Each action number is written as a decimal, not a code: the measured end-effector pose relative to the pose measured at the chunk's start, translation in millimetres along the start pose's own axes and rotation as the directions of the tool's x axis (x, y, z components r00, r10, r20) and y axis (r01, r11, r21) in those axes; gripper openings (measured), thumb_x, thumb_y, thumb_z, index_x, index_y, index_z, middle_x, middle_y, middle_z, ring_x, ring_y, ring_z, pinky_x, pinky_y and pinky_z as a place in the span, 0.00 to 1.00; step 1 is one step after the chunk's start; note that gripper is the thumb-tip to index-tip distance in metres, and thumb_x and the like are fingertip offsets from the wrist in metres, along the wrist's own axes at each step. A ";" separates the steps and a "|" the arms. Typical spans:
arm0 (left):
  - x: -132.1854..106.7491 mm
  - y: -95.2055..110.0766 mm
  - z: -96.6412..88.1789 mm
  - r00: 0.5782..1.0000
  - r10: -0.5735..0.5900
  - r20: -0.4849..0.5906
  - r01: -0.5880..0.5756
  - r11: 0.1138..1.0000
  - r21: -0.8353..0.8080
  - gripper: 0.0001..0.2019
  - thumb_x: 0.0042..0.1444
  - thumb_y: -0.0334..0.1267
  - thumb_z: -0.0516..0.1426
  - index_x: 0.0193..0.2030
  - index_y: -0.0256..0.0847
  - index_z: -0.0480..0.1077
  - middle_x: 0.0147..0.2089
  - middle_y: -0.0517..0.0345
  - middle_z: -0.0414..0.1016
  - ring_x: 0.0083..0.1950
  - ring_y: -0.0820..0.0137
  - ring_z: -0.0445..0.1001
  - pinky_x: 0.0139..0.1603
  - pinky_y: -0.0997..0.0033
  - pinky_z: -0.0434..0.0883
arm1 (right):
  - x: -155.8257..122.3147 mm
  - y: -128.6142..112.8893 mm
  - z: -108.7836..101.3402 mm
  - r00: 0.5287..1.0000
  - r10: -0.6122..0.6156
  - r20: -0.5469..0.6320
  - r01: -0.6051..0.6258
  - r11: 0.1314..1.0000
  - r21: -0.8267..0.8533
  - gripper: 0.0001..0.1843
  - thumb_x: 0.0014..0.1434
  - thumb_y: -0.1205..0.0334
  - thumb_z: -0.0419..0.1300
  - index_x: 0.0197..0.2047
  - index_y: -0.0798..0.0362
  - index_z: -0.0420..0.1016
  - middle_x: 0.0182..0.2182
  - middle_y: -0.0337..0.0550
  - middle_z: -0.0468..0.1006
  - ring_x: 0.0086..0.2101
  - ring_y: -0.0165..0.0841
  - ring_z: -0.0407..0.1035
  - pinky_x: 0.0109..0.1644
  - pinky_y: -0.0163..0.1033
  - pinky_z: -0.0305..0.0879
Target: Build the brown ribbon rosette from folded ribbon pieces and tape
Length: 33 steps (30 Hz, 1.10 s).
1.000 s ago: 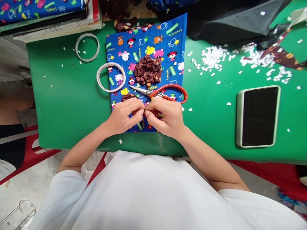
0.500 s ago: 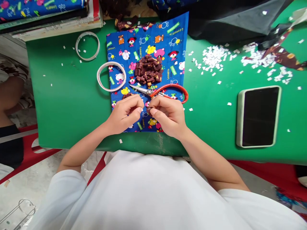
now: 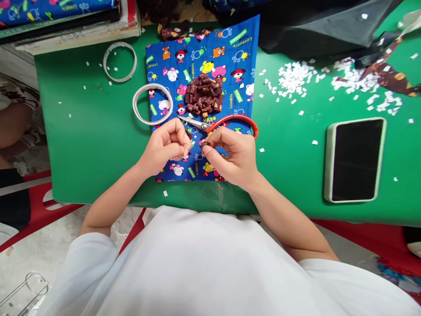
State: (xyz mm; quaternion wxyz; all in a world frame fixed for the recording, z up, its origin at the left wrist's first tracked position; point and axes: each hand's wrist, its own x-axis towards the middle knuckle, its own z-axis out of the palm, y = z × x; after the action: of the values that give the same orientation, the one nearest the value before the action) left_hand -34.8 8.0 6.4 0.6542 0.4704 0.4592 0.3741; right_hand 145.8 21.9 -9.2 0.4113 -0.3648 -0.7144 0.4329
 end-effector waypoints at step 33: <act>155.7 79.9 108.7 0.954 0.027 0.298 -0.243 0.651 0.719 0.19 0.51 0.15 0.45 0.42 0.27 0.73 0.31 0.60 0.71 0.33 0.80 0.67 0.40 0.71 0.64 | 1.8 -16.3 -4.4 0.894 0.164 0.417 0.232 0.627 -0.744 0.15 0.67 0.68 0.45 0.47 0.58 0.72 0.37 0.52 0.79 0.40 0.42 0.72 0.34 0.40 0.55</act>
State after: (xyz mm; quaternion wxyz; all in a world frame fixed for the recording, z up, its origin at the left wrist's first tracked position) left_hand 110.6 144.2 59.0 0.4273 0.7753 0.4450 0.1352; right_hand 146.4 19.0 7.5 0.0457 -0.3825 -0.9114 0.1451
